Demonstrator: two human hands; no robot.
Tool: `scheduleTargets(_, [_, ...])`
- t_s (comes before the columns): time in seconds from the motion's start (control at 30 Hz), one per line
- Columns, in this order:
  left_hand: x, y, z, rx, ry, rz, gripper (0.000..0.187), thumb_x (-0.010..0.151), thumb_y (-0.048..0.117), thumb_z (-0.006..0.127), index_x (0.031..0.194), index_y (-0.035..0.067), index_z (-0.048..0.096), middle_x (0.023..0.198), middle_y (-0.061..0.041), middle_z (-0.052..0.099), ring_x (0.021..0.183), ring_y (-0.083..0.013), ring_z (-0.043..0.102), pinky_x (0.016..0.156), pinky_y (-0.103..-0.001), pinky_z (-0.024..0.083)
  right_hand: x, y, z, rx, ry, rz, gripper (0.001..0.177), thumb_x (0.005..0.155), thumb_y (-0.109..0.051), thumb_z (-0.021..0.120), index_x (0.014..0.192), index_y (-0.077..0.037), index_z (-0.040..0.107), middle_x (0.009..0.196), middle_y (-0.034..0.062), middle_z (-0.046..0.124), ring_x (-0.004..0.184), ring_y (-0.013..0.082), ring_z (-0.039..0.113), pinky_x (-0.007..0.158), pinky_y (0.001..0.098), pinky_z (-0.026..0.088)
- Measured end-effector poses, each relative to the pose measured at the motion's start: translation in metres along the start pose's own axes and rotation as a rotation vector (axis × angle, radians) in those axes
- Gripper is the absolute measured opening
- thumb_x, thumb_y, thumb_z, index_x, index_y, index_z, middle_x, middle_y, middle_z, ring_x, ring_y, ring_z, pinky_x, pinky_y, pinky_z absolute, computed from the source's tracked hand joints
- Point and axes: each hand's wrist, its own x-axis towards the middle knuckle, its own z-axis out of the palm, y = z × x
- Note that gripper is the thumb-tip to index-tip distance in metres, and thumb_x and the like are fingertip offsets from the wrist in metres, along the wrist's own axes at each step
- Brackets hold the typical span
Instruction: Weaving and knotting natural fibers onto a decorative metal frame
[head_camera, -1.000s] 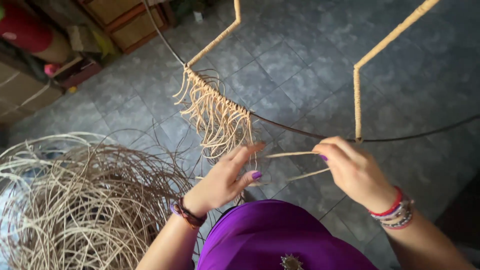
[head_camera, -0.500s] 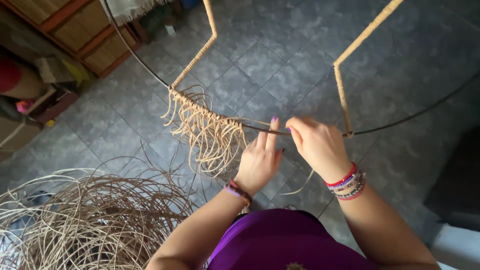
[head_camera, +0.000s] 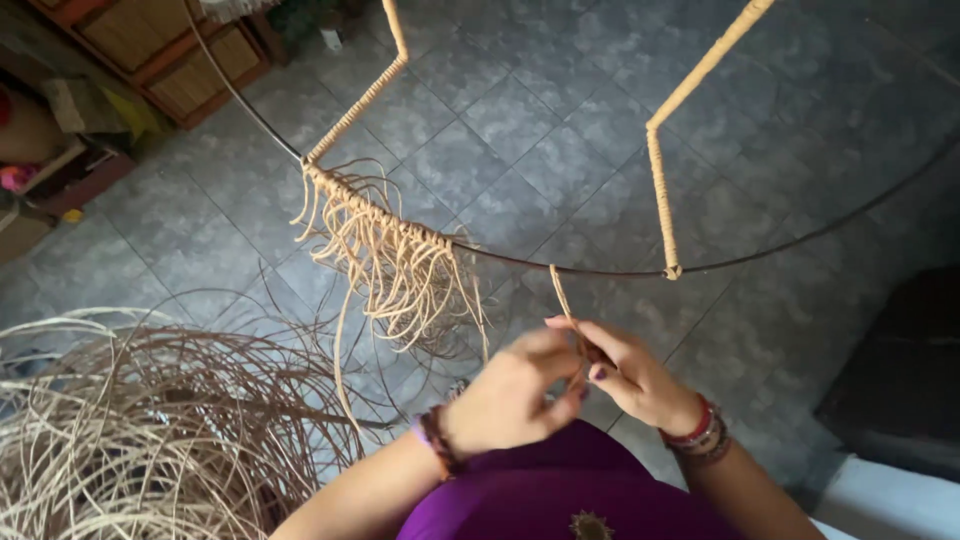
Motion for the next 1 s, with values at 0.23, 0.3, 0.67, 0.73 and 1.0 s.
scheduleTargets(0.23, [0.043, 0.007, -0.023, -0.157, 0.347, -0.039, 0.013, 0.091, 0.011, 0.061, 0.103, 0.007, 0.062, 0.079, -0.013, 0.066, 0.070, -0.0374, 0.071, 0.062, -0.046, 0.055, -0.001, 0.034, -0.010, -0.801, 0.446, -0.368, 0.007, 0.089, -0.017, 0.076, 0.095, -0.015, 0.073, 0.072, -0.0066, 0.062, 0.060, 0.0169, 0.065, 0.057, 0.0280, 0.053])
scheduleTargets(0.3, [0.052, 0.011, -0.019, -0.188, 0.403, -0.172, 0.015, 0.092, 0.014, 0.061, 0.106, 0.008, 0.059, 0.071, -0.013, 0.070, 0.060, -0.0368, 0.072, 0.054, -0.045, 0.053, 0.000, 0.032, -0.011, -0.834, 0.610, -0.432, 0.022, 0.090, -0.014, 0.077, 0.112, -0.011, 0.078, 0.078, -0.0042, 0.066, 0.062, 0.0141, 0.066, 0.061, 0.0274, 0.056])
scheduleTargets(0.67, [0.004, -0.029, 0.002, -0.789, 0.466, 0.067, 0.068, 0.101, 0.068, 0.039, 0.123, 0.004, 0.048, 0.106, -0.023, 0.076, 0.105, -0.0271, 0.073, 0.091, -0.034, 0.053, -0.003, 0.021, -0.021, -0.104, 0.184, 0.086, 0.008, 0.091, -0.013, 0.072, 0.093, -0.007, 0.077, 0.075, 0.0108, 0.077, 0.065, 0.0182, 0.073, 0.061, 0.0355, 0.057])
scheduleTargets(0.73, [0.003, -0.011, 0.010, -0.216, 0.471, 0.176, 0.040, 0.098, 0.042, 0.046, 0.116, 0.009, 0.058, 0.106, -0.014, 0.075, 0.103, -0.0276, 0.070, 0.087, -0.036, 0.054, -0.005, 0.038, -0.024, 0.051, 0.154, 0.156, 0.011, 0.094, -0.010, 0.067, 0.094, -0.004, 0.077, 0.070, 0.0048, 0.071, 0.061, 0.0106, 0.063, 0.057, 0.0287, 0.053])
scheduleTargets(1.0, [-0.037, -0.008, -0.062, 0.871, 0.624, 0.303, 0.021, 0.096, 0.025, 0.064, 0.075, 0.022, 0.066, 0.075, 0.002, 0.063, 0.081, -0.0250, 0.057, 0.076, -0.035, 0.048, 0.004, 0.053, -0.021, 0.434, 0.206, 0.168, 0.019, 0.098, -0.006, 0.061, 0.090, 0.006, 0.073, 0.054, -0.0041, 0.043, 0.049, -0.0009, 0.036, 0.044, 0.0152, 0.029])
